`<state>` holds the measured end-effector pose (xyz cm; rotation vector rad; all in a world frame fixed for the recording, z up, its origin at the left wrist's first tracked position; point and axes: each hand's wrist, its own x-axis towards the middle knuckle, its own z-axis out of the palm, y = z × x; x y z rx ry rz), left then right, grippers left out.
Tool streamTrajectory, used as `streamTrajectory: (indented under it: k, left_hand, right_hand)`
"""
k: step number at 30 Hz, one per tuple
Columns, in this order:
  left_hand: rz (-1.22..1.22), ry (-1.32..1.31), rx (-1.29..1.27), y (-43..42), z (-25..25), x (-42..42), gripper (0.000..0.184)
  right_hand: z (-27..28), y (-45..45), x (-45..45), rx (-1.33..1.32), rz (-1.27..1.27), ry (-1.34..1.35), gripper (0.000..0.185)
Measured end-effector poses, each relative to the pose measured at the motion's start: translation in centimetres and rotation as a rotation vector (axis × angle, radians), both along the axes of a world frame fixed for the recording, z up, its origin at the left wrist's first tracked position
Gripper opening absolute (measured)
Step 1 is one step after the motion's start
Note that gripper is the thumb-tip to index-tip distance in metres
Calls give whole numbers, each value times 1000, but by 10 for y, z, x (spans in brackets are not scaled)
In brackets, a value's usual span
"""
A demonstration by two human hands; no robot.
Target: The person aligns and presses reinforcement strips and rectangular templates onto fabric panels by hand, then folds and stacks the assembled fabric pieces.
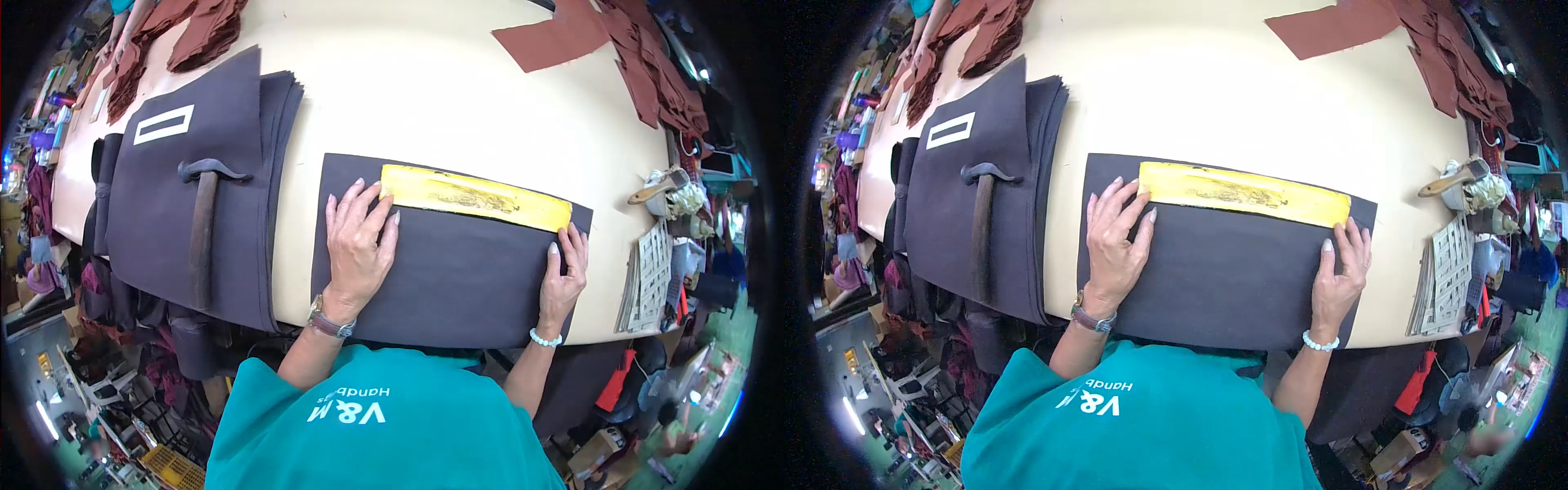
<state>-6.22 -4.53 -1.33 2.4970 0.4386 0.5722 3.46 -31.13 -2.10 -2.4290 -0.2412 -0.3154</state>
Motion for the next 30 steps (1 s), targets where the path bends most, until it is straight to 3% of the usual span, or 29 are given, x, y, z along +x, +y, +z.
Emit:
streamTrajectory:
  k: [30]
  left_hand:
    - [-5,17,94,-1,-3,2,30]
  right_hand:
    - [2,0,0,-55,26,-19,30]
